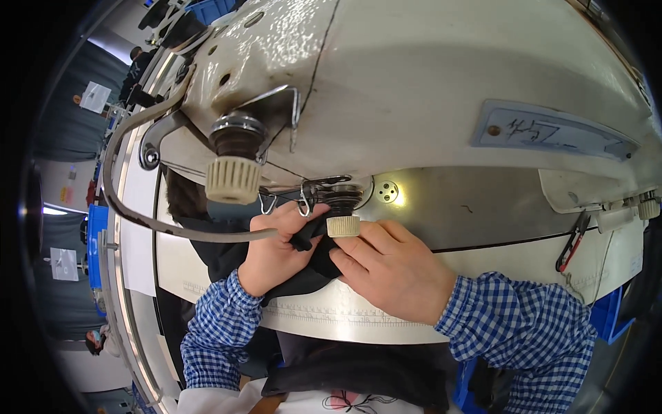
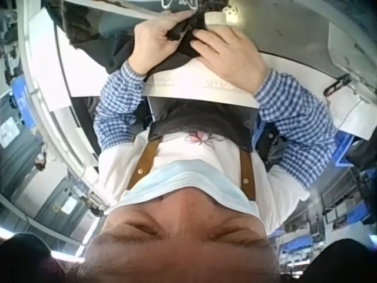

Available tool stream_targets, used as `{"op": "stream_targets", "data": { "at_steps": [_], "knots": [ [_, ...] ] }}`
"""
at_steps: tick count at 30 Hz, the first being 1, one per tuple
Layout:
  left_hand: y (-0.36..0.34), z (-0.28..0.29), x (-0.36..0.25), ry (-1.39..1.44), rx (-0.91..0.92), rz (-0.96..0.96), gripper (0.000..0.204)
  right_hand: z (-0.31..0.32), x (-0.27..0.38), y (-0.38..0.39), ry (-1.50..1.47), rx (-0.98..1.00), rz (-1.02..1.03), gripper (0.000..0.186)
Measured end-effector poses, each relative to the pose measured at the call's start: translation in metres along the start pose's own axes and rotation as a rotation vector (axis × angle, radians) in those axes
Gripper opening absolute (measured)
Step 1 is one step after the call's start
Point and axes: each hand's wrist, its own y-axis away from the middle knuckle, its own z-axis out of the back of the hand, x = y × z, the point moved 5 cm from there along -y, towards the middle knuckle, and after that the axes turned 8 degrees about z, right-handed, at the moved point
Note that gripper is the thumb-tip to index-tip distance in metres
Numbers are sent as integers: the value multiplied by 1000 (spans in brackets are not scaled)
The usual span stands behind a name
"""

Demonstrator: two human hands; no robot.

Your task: Sewing a fur-lined hat using an industrial sewing machine.

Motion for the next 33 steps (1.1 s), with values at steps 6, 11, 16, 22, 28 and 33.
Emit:
{"op": "stream_targets", "data": {
  "at_steps": [6, 11, 16, 22, 28, 33],
  "knots": [
    [-2, 2, -16, -204, 22, -60, 59, -4, -1, 0, 91, -16, 61, 22],
    [-12, 16, -41, -461, 141, -272, 51, 0, 3, -2, 96, 15, 105, 17],
    [-3, 16, -25, -426, 261, -185, 52, -3, 4, -5, 100, 56, 112, 17],
    [13, 8, -6, -518, 210, -309, 42, -2, 6, 2, -38, -12, 81, 22],
    [25, 8, 1, -655, 131, -230, 40, -5, 14, 0, 155, 48, 174, 24],
    [17, 5, 4, -478, 162, -231, 40, -6, 10, 3, 77, 39, 137, 24]
  ]
}}
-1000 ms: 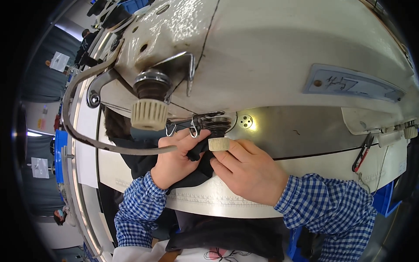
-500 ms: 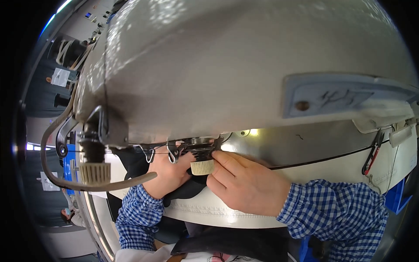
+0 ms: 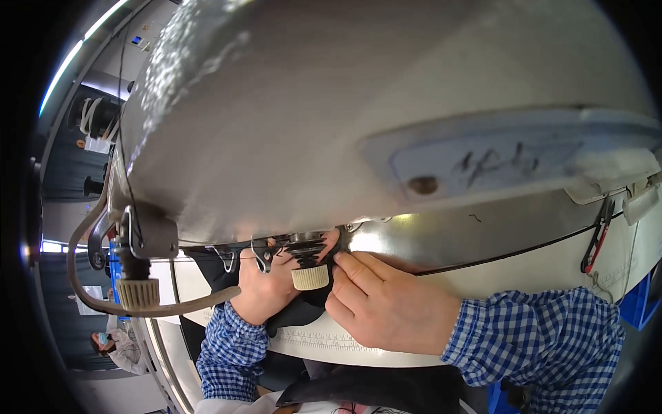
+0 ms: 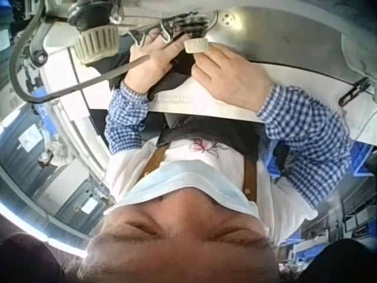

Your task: Sewing a fur-lined hat using an industrial sewing machine.

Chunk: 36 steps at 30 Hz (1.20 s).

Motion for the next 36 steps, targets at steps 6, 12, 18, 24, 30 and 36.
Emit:
{"op": "stream_targets", "data": {
  "at_steps": [6, 12, 18, 24, 30, 36],
  "knots": [
    [-10, 9, -3, -61, -5, -102, 26, 3, -1, -2, -67, -18, 4, 21],
    [-31, 35, -15, 242, 142, 72, 57, 6, -12, -4, -100, -9, -22, 15],
    [-31, 27, -26, 79, 130, 120, 59, 10, -42, 7, -282, 18, 37, 15],
    [-20, 14, -24, 56, -58, 62, 39, 5, -37, 11, -211, -18, 83, 18],
    [-33, 18, -24, 47, -152, -79, 9, 6, -30, 13, -119, -40, 44, 24],
    [-34, 17, -25, 80, -33, -28, 57, 4, -27, 15, -74, -43, 46, 26]
  ]
}}
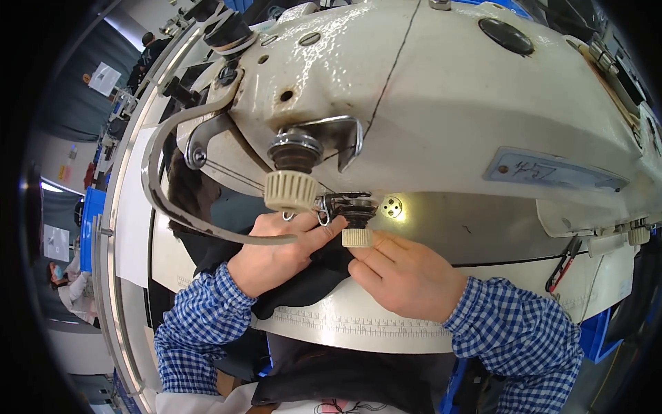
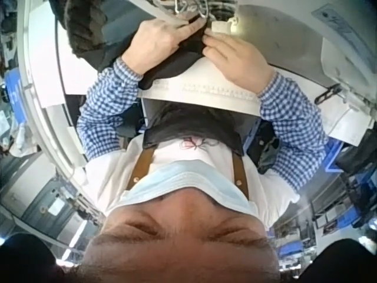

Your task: Sewing a fur-lined hat using an industrial sewing machine.

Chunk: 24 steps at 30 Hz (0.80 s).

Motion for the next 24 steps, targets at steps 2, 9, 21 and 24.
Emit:
{"op": "stream_targets", "data": {
  "at_steps": [2, 9, 21, 24],
  "knots": [
    [-1, 0, -3, -34, -1, -7, 55, 2, 4, -1, 29, -11, 17, 25],
    [-3, 2, 2, -37, -61, -43, 56, -1, 5, -2, 73, 7, -15, 24],
    [-3, 2, 2, -112, -80, -98, 21, -1, 7, -5, 36, 17, -49, 22],
    [-4, 1, 3, -71, -60, -81, 57, -1, 7, -4, 45, 7, -58, 22]
  ]
}}
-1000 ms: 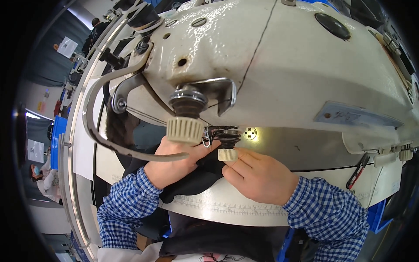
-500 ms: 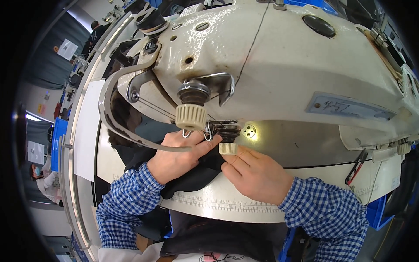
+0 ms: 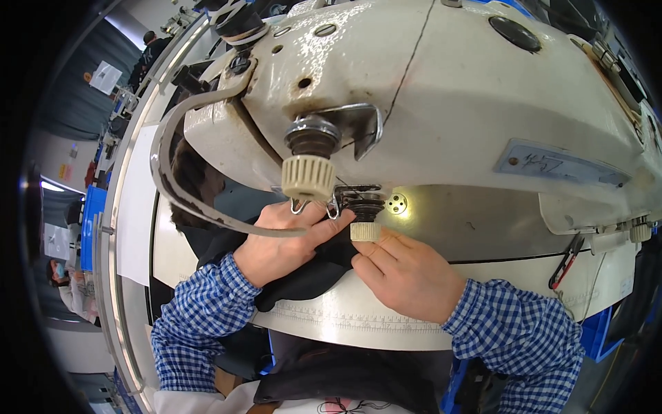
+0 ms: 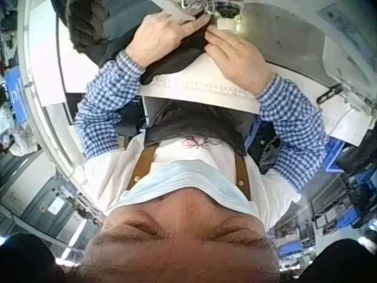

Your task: Sewing a fur-lined hat using an industrial sewing machine.

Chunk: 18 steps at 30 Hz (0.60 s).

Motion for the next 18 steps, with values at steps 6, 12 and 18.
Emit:
{"op": "stream_targets", "data": {
  "at_steps": [6, 12, 18],
  "knots": [
    [1, -2, 1, -32, -75, -6, 59, 0, 2, 0, 12, -15, 3, 23],
    [6, 6, -31, -215, -187, 0, 35, 0, 4, -1, 27, -36, 111, 21],
    [19, -9, -30, 181, -194, 422, 40, -6, 13, -6, -124, 9, 189, 26]
  ]
}}
